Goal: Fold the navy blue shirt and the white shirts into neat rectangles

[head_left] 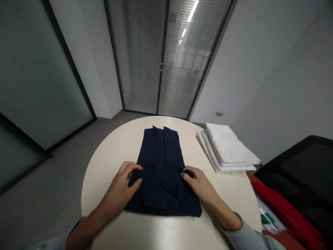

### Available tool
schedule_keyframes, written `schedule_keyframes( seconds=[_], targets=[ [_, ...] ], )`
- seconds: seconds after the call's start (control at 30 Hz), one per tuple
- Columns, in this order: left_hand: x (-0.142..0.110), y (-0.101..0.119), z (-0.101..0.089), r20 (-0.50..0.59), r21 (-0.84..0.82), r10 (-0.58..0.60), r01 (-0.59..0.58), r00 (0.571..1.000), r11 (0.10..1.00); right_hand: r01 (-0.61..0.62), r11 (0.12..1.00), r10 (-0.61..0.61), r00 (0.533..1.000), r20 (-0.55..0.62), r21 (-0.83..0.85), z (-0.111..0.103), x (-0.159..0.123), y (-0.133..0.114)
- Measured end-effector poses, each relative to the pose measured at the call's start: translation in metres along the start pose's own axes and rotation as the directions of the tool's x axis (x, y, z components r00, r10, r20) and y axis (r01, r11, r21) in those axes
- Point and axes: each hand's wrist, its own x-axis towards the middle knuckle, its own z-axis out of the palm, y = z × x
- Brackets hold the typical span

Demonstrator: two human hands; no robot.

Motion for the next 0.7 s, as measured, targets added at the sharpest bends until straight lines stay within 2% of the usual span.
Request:
schedule_keyframes(
  seconds=[0.1,0.27,0.47,0.57,0.7],
  targets=[
    [-0.015,0.0,0.001,0.001,-0.001,0.002,-0.002,1.0,1.0,-0.016,1.0,0.017,0.998,0.053,-0.007,0.001,-0.005,-0.003],
    [-0.025,-0.007,0.009,0.003,0.053,0.046,-0.047,0.999,0.998,0.018,0.963,-0.001,0.998,0.063,-0.267,0.01,-0.007,-0.001],
    [-0.021,-0.004,0.004,-0.116,0.115,0.117,-0.103,0.986,0.988,0.042,0.935,-0.021,0.998,0.063,-0.352,0.008,-0.011,-0.002],
    [-0.022,-0.004,0.003,0.029,0.114,0.108,-0.111,0.994,0.987,0.051,0.916,-0.016,0.996,0.092,-0.397,0.007,-0.015,-0.004],
    [-0.02,-0.004,-0.006,0.251,0.143,0.026,-0.064,0.968,0.988,0.048,0.899,0.016,0.99,0.142,-0.435,0.001,-0.015,-0.006]
  ],
)
